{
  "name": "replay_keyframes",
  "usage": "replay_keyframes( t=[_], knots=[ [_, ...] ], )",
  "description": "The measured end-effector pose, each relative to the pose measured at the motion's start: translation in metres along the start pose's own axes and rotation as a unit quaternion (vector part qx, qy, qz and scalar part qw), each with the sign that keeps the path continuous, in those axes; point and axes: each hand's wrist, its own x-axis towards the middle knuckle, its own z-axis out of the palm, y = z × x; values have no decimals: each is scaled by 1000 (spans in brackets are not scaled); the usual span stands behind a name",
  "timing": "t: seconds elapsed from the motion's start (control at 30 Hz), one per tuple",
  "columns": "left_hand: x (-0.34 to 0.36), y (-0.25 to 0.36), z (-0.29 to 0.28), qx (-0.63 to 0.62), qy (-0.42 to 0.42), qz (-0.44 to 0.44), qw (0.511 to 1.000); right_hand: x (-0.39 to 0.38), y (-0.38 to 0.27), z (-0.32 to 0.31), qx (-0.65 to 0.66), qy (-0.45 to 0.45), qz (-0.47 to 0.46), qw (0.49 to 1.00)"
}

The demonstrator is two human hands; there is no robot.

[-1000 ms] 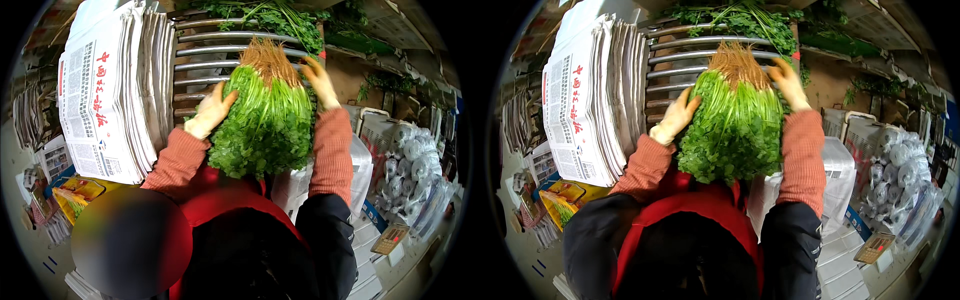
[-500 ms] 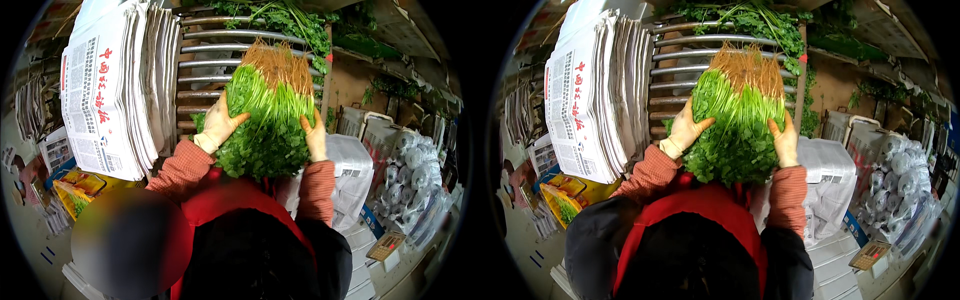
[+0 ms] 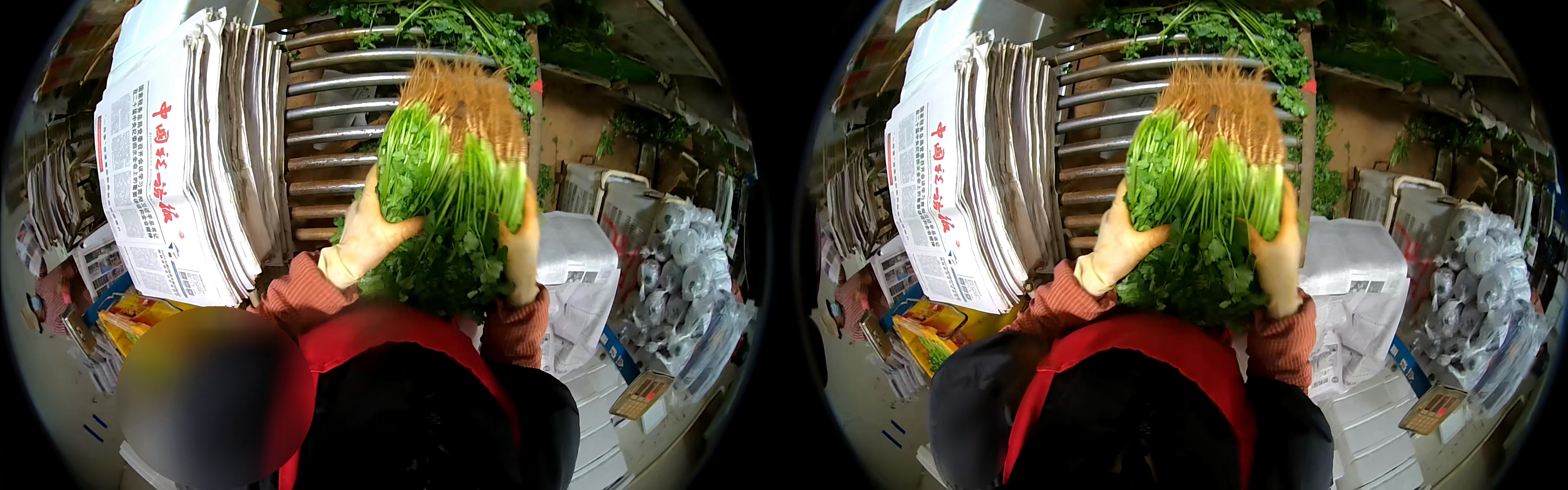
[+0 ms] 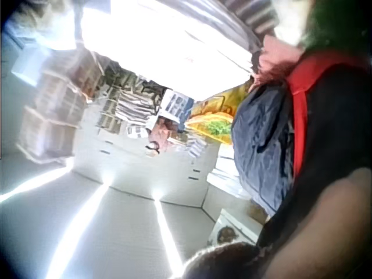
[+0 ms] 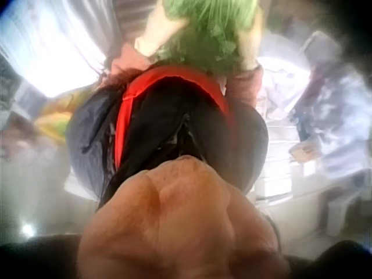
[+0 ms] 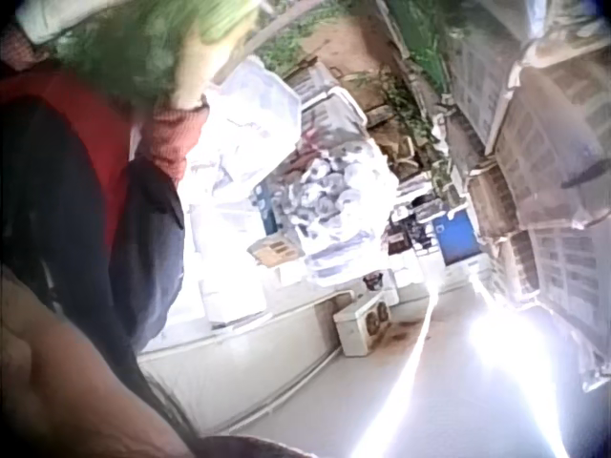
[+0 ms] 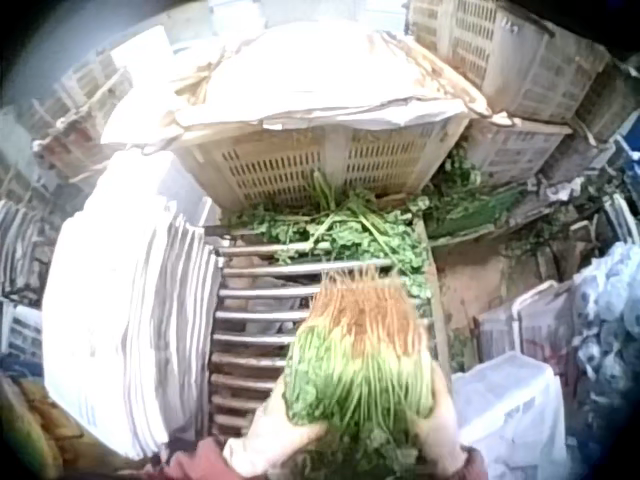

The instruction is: The person gathers bunches of leafy green vegetables from a yellow basket and arranges them into a white styrofoam box lined with newspaper. The person repeatedly picks up the vegetables, aligns them by the roots, and places them into the box, occasionally adjusting the newspaper lining.

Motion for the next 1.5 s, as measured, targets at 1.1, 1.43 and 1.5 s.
replay_keyframes(
  t=[1.1, 1.43, 1.5],
  knots=[
    [37, -94, 15, -76, -109, 71, 989, 19, 93, 24, 151, -54, -29, 987],
    [-85, 86, 170, -14, -409, 107, 906, -227, 67, -133, 344, 182, -160, 907],
    [-93, 85, 249, 19, -485, 201, 851, -278, 109, -175, 349, 299, -118, 881]
  ],
)
